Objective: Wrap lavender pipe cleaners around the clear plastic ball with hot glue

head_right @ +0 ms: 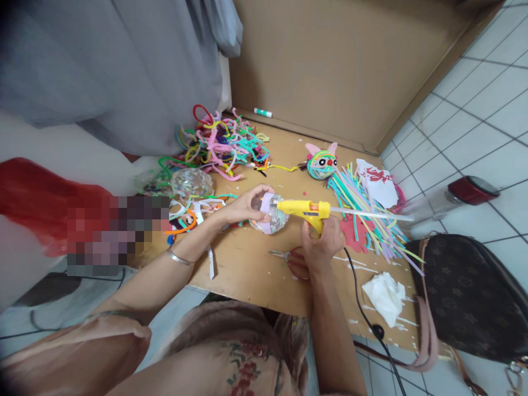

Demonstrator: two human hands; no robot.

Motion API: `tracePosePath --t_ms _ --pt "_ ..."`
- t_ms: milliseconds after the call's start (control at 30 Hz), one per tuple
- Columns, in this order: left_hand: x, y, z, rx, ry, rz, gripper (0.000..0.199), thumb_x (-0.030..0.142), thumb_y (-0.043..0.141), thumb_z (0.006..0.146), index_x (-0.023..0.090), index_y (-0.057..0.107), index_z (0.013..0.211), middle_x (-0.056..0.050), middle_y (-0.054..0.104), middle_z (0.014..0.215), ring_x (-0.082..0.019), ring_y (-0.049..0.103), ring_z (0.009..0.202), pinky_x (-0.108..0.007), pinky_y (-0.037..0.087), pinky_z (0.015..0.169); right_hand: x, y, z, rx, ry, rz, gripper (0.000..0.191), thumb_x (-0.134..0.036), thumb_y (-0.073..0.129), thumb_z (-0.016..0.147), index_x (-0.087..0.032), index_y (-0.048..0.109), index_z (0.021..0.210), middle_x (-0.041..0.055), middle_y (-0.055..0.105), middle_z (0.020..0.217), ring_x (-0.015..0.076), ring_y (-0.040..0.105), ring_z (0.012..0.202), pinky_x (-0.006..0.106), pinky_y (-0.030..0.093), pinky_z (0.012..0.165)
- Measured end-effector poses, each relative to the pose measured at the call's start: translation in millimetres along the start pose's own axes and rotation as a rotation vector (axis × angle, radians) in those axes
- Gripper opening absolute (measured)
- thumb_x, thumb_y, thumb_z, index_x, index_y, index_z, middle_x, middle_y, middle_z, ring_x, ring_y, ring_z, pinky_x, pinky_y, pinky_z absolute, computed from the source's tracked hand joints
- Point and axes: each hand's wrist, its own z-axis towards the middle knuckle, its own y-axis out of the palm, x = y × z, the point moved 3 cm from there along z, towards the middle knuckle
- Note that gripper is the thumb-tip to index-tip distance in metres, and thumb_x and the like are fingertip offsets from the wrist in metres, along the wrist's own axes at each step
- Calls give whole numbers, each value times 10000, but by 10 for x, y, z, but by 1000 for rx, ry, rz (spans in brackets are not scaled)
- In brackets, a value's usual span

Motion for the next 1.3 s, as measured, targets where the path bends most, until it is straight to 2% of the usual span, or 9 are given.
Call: tracePosePath --t_ms 233,767,1033,1300 --pt "-3 3 3 1 -6 -11 646 245 841 528 180 478 1059 3 574 938 -121 553 814 -249 445 781 -15 -16 6 31 -68 14 175 -323 616 795 -215 494 858 -3 528 722 155 492 620 269 362 562" --pt "29 12 -10 6 -1 20 625 256 829 535 180 489 1054 7 560 933 -119 531 812 -237 423 757 -17 -6 1 28 -31 42 178 -318 619 783 -213 498 859 -2 520 716 162 485 625 276 358 570" --pt "-1 -8 -14 7 0 53 622 255 838 551 183 496 1066 11 555 931 -127 538 824 -247 432 783 -11 12 2 -31 65 18 175 -354 581 783 -225 483 849 8 514 705 186 516 643 292 382 582" --pt "50 11 -24 28 0 72 623 263 831 542 180 511 1069 11 548 946 -122 529 820 -246 424 785 -35 -1 8 9 -9 18 153 -308 605 783 -215 498 840 5 538 704 166 512 608 275 368 560"
